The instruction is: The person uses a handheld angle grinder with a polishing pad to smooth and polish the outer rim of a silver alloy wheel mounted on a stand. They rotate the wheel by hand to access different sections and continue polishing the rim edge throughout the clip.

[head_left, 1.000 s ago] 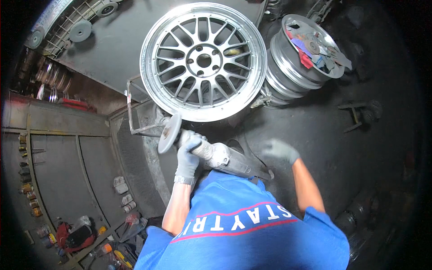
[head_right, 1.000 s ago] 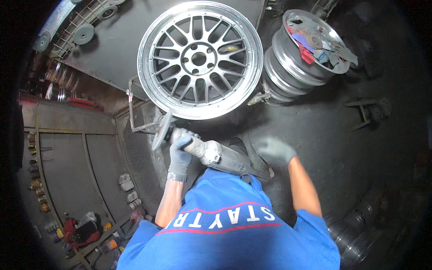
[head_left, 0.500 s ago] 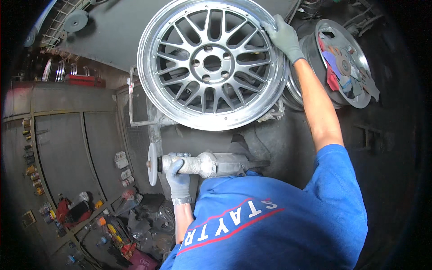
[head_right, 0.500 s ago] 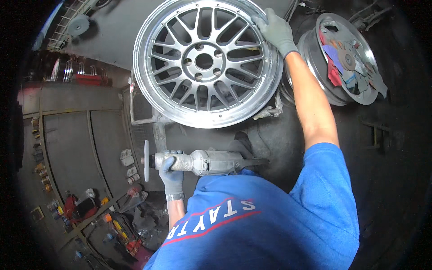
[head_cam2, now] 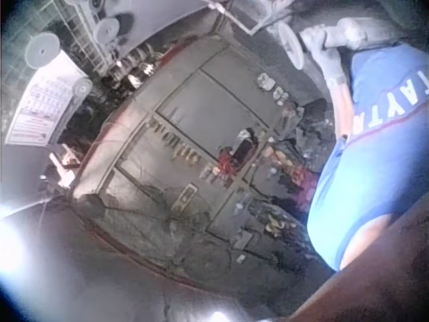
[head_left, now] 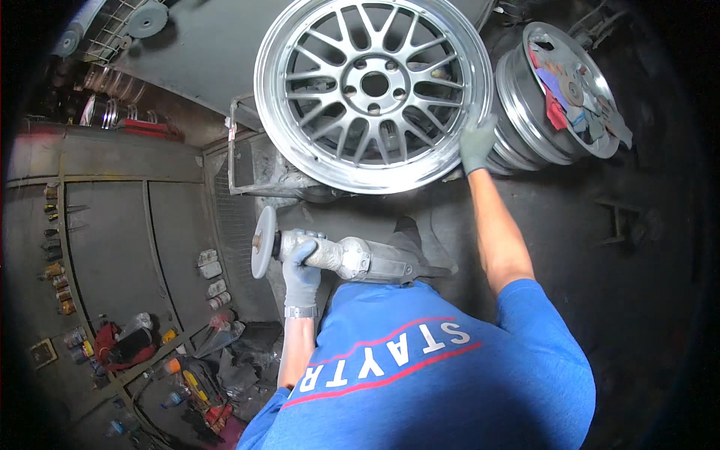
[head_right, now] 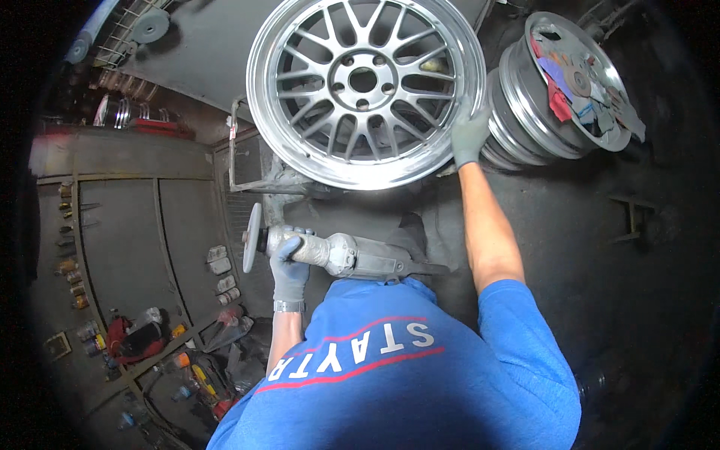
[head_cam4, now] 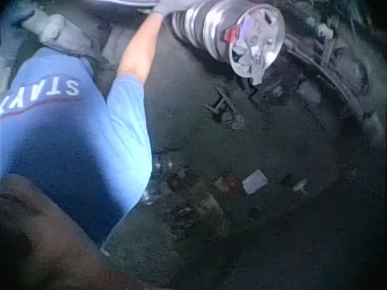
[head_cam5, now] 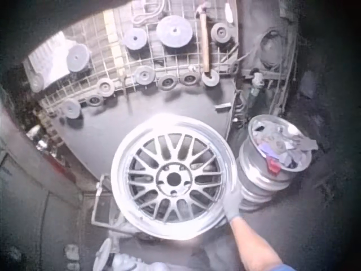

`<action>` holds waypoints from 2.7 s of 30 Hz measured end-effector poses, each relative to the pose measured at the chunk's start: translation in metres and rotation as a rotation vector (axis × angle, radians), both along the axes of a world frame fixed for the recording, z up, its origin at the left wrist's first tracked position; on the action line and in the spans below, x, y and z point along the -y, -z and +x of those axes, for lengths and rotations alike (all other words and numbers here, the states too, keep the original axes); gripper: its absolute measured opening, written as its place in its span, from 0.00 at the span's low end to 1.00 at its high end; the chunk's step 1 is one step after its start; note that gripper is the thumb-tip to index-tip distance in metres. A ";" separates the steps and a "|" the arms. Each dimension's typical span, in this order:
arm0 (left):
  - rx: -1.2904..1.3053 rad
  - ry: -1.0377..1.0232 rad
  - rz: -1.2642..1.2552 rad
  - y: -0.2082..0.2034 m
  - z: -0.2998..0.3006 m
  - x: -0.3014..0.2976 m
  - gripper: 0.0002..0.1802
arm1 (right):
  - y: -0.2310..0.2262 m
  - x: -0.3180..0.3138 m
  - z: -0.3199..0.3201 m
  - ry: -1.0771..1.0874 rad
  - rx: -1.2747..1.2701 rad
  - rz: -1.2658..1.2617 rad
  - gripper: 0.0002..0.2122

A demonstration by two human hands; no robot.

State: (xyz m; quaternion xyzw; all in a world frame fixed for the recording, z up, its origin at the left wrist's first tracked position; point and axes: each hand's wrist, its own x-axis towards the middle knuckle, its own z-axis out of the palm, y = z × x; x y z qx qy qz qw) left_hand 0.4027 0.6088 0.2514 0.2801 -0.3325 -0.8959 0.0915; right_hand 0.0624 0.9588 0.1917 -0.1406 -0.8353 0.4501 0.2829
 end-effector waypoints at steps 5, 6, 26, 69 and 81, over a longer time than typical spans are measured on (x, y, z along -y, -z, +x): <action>-0.012 0.170 -0.228 0.021 0.015 0.016 0.22 | 0.023 0.011 0.069 -0.109 0.228 -0.079 0.24; -0.020 0.218 -0.111 0.015 0.006 0.013 0.22 | 0.046 -0.008 0.086 -0.237 0.120 -0.084 0.24; 0.243 0.420 -0.034 0.051 -0.096 -0.153 0.07 | -0.039 -0.141 0.491 -0.702 1.224 -0.442 0.24; 0.246 0.684 -0.228 0.063 -0.125 -0.087 0.32 | -0.119 0.074 0.544 -0.353 1.068 -0.700 0.20; 0.230 0.567 0.089 0.066 -0.138 -0.208 0.28 | -0.095 -0.128 0.496 -0.426 1.206 -0.457 0.18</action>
